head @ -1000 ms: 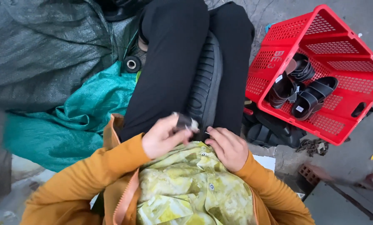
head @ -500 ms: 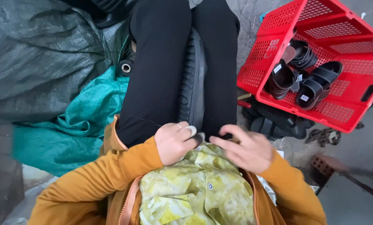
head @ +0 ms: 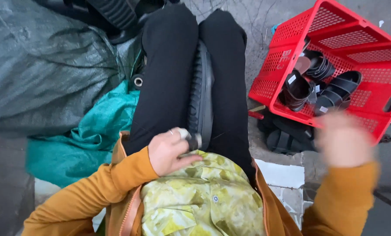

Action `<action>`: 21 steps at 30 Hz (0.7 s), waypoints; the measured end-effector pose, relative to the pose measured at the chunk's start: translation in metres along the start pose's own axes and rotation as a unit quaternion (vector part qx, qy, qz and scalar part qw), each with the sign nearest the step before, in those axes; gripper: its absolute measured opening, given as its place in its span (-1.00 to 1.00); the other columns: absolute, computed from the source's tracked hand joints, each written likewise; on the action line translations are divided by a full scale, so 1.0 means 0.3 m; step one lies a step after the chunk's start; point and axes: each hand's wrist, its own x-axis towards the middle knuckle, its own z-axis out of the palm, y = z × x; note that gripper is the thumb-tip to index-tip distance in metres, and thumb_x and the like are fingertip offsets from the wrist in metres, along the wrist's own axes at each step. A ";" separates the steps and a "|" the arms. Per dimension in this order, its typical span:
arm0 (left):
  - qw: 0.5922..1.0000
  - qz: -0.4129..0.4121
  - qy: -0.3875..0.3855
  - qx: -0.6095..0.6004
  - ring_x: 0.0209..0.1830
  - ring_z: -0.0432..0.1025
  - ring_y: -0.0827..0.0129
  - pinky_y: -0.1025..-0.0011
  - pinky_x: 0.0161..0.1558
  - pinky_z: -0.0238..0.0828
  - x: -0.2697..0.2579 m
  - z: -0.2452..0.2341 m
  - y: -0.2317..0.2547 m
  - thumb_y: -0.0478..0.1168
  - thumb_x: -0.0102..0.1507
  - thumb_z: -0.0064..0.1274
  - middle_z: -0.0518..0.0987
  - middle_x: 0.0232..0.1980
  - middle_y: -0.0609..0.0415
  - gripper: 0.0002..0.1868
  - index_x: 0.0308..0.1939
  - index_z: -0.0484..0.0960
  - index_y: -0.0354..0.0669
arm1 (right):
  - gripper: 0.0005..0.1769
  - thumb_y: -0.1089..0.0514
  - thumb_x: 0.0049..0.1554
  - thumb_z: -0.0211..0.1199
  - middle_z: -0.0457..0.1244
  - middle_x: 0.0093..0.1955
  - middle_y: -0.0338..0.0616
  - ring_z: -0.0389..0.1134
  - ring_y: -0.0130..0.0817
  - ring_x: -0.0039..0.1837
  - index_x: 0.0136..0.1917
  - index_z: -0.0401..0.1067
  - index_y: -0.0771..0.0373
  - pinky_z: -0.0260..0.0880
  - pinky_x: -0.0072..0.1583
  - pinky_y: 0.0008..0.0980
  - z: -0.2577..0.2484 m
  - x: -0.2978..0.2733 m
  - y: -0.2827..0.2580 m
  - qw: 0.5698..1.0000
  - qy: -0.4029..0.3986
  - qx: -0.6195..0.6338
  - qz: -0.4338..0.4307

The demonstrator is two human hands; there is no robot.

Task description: Hand-sewing the sole of a sandal while seated on the floor, pulling thread through the material.

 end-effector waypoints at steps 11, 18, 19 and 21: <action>0.813 -0.307 0.020 -0.494 -0.06 0.37 0.43 0.59 -0.26 0.40 0.182 -0.098 -0.041 -0.05 0.32 -0.10 0.56 -0.08 0.07 -0.71 -0.11 0.67 -0.09 | -0.82 0.21 -0.05 0.31 0.29 -0.48 -0.36 0.35 -0.36 -0.43 -0.11 0.57 0.11 0.41 -0.32 -0.44 -0.167 -0.104 -0.491 0.609 -0.138 0.766 -0.150; 0.721 -0.433 0.115 -0.529 -0.74 0.16 0.59 0.74 -0.69 -0.12 0.341 -0.193 -0.225 0.05 0.33 -0.19 0.39 -0.75 -0.03 -0.43 -0.69 0.47 -0.20 | -0.80 0.13 0.06 0.17 0.34 -0.36 -0.32 0.39 -0.31 -0.36 -0.03 0.51 0.07 0.42 -0.28 -0.32 -0.164 -0.032 -0.545 0.679 -0.069 0.701 -0.207; 0.908 -0.336 0.086 -0.235 -0.56 0.27 0.29 0.47 -0.51 0.07 0.323 -0.251 -0.246 0.00 0.38 -0.11 0.40 -0.60 -0.08 -0.49 -0.62 0.47 -0.18 | -0.69 0.08 0.12 0.04 0.28 -0.26 -0.30 0.36 -0.29 -0.35 0.14 0.41 0.02 0.39 -0.28 -0.29 -0.170 -0.030 -0.531 0.744 -0.019 0.624 -0.239; 0.976 -0.193 0.045 0.086 -0.38 0.38 -0.03 0.20 -0.34 0.25 0.272 -0.281 -0.246 -0.04 0.43 -0.04 0.40 -0.45 -0.12 -0.54 -0.55 0.47 -0.16 | -0.58 0.03 0.19 -0.09 0.22 -0.16 -0.27 0.33 -0.27 -0.33 0.30 0.32 -0.03 0.37 -0.29 -0.26 -0.166 -0.042 -0.517 0.799 0.028 0.537 -0.269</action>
